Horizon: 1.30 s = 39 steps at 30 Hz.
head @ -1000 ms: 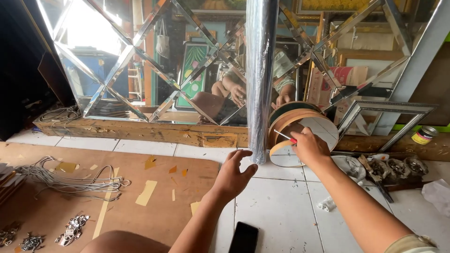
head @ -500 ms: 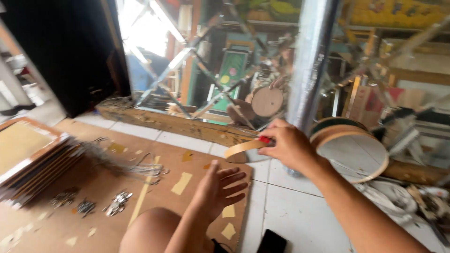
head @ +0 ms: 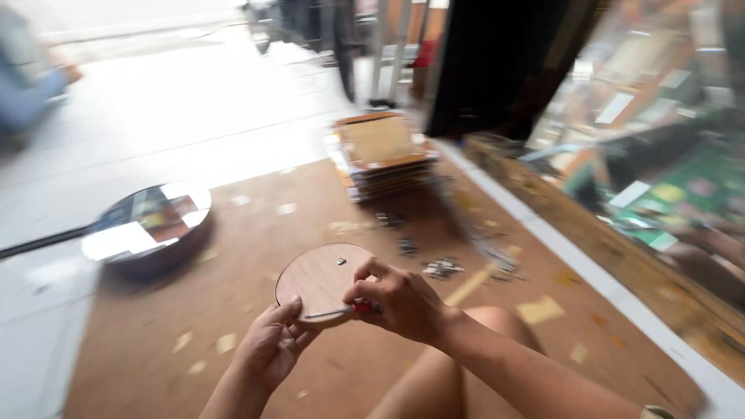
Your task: The person sits on the floor and uses a screwdriver to attach metal hanging hardware to the back of round wooden mirror frames. They handle multiple frames one at a time, securing the hardware with screws.
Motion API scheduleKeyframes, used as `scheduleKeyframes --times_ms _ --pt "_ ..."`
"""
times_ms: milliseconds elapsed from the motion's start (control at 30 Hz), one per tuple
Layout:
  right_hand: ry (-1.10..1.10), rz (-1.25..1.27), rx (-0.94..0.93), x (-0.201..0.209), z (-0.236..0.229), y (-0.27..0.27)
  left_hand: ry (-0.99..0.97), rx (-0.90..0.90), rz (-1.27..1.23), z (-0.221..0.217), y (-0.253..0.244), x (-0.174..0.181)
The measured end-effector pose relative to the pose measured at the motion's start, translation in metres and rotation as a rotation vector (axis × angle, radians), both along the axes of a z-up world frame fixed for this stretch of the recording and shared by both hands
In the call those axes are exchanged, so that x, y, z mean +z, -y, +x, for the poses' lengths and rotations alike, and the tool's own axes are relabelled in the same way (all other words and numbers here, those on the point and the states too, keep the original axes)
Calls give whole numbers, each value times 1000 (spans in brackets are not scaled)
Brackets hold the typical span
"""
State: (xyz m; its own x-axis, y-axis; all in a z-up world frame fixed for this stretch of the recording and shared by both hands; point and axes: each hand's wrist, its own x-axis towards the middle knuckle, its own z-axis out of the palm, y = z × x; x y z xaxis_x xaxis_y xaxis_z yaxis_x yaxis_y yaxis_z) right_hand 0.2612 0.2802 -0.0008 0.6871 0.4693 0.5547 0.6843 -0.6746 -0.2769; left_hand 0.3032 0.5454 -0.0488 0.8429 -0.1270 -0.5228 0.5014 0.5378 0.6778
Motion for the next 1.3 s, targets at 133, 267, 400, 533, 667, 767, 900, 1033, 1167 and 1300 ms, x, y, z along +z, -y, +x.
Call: scheduleKeyframes --times_ms 133,267,400,533,667,767,900,1033,1167,1300 --pt "-162 96 184 -42 67 -58 8 221 57 -2 -83 -33" --pt "-765 642 -60 -44 112 -87 -34 227 90 -2 -106 -39" --pt "-1428 1019 -212 -97 148 -75 -71 245 62 15 -85 -66" --pt "-1502 950 -256 -143 157 -61 -45 238 23 23 -55 -62" --pt "-1593 1285 -381 -190 162 -71 -65 278 -105 26 -41 -38" --pt "-1661 1384 -354 -189 154 -97 -117 304 -103 33 -39 -42" --pt "-1611 1231 -312 -168 136 -122 -112 341 -43 33 -48 -62" --pt "-1532 1000 -279 -150 138 -127 -124 398 -70 40 -59 -78" --pt "-1504 1144 -302 -173 158 -110 -170 420 -62 44 -67 -92" --pt "-1403 1122 -344 -107 144 -103 -165 403 -54 41 -70 -114"
